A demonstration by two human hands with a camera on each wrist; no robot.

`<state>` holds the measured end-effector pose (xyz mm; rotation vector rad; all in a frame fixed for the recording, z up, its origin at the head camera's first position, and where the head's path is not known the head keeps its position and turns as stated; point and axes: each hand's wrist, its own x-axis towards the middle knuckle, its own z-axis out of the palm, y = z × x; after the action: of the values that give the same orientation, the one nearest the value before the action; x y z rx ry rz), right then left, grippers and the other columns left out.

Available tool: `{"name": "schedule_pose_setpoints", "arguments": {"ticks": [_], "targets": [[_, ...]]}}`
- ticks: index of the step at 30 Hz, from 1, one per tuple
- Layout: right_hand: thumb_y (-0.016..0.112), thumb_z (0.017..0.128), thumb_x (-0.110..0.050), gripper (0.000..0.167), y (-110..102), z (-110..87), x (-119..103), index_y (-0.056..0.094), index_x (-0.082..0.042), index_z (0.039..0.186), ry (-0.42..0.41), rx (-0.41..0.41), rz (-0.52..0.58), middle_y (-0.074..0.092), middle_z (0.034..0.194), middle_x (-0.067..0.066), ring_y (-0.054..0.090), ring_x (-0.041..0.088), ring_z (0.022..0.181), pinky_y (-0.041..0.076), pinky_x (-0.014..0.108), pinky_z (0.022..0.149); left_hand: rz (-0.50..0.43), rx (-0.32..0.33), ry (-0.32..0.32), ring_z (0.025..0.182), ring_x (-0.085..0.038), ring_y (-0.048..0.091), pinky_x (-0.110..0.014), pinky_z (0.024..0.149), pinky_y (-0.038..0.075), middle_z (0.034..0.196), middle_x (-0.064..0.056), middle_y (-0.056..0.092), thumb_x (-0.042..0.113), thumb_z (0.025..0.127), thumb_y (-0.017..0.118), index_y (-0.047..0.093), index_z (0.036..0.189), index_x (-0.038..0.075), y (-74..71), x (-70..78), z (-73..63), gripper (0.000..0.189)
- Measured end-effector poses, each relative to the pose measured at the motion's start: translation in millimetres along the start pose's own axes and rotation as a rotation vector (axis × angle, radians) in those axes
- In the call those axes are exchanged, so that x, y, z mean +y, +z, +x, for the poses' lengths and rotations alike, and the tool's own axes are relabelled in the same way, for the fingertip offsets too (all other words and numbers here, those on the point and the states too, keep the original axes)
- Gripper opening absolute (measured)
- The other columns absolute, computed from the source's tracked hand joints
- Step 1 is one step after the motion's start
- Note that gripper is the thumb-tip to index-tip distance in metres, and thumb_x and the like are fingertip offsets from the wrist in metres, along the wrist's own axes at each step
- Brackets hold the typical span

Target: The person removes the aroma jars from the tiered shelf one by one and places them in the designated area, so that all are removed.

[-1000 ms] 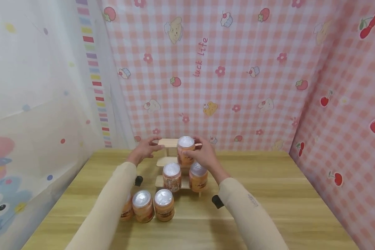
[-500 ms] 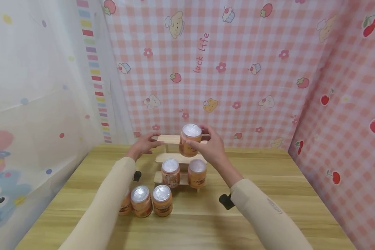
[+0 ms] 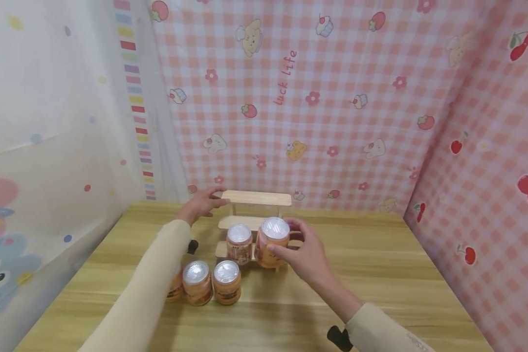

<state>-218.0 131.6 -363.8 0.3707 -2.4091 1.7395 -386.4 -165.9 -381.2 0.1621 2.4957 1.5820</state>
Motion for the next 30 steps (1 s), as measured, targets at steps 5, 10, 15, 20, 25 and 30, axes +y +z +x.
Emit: {"name": "schedule_pose_setpoints", "arguments": {"ticks": [5, 10, 15, 20, 25, 30], "targets": [[0.087, 0.075, -0.008, 0.059, 19, -32.9, 29, 0.057, -0.004, 0.126, 0.065, -0.013, 0.067, 0.06, 0.12, 0.013, 0.059, 0.028, 0.108, 0.056, 0.032, 0.084, 0.017, -0.001, -0.004, 0.13, -0.037, 0.046, -0.057, 0.099, 0.044, 0.143, -0.021, 0.048, 0.031, 0.096, 0.068, 0.045, 0.147, 0.013, 1.1, 1.4, 0.5, 0.059], [0.089, 0.07, -0.001, 0.06, 39, -46.9, 58, 0.06, -0.002, 0.123, 0.072, 0.029, 0.1, 0.062, 0.115, 0.013, 0.06, 0.027, 0.103, 0.057, 0.03, 0.079, 0.034, -0.002, 0.018, 0.129, -0.037, 0.048, -0.057, 0.099, 0.044, 0.141, -0.021, 0.049, 0.032, 0.094, 0.07, 0.047, 0.146, 0.016, 4.1, 5.5, 5.4, 0.059], [0.089, 0.069, -0.001, 0.062, 57, -49.3, 78, 0.059, -0.002, 0.124, 0.079, 0.038, 0.087, 0.062, 0.114, 0.011, 0.059, 0.026, 0.102, 0.057, 0.03, 0.079, 0.036, -0.004, 0.002, 0.127, -0.035, 0.049, -0.054, 0.096, 0.047, 0.14, -0.02, 0.051, 0.032, 0.094, 0.069, 0.048, 0.145, 0.017, 7.7, 6.7, 6.1, 0.057], [0.088, 0.071, -0.004, 0.066, 67, -51.6, 86, 0.056, 0.0, 0.129, 0.088, -0.006, 0.093, 0.06, 0.12, 0.014, 0.059, 0.029, 0.107, 0.056, 0.032, 0.083, 0.026, 0.003, -0.013, 0.126, -0.034, 0.049, -0.052, 0.095, 0.047, 0.14, -0.02, 0.051, 0.031, 0.095, 0.069, 0.048, 0.144, 0.017, 7.8, 3.8, 5.6, 0.055], [0.088, 0.073, -0.013, 0.071, 63, -51.9, 81, 0.053, -0.004, 0.134, 0.098, -0.006, 0.059, 0.059, 0.124, 0.015, 0.058, 0.032, 0.114, 0.055, 0.038, 0.088, 0.001, 0.014, -0.014, 0.127, -0.035, 0.048, -0.056, 0.099, 0.044, 0.141, -0.02, 0.05, 0.03, 0.096, 0.068, 0.048, 0.144, 0.016, 3.1, -0.3, 3.8, 0.054], [0.088, 0.076, -0.015, 0.063, 50, -46.8, 76, 0.057, -0.005, 0.13, 0.099, 0.04, 0.016, 0.061, 0.123, 0.017, 0.057, 0.035, 0.116, 0.054, 0.041, 0.09, -0.008, 0.012, -0.016, 0.128, -0.035, 0.047, -0.055, 0.097, 0.045, 0.14, -0.02, 0.05, 0.03, 0.095, 0.068, 0.048, 0.144, 0.016, 0.2, -2.1, 3.7, 0.054]]}}
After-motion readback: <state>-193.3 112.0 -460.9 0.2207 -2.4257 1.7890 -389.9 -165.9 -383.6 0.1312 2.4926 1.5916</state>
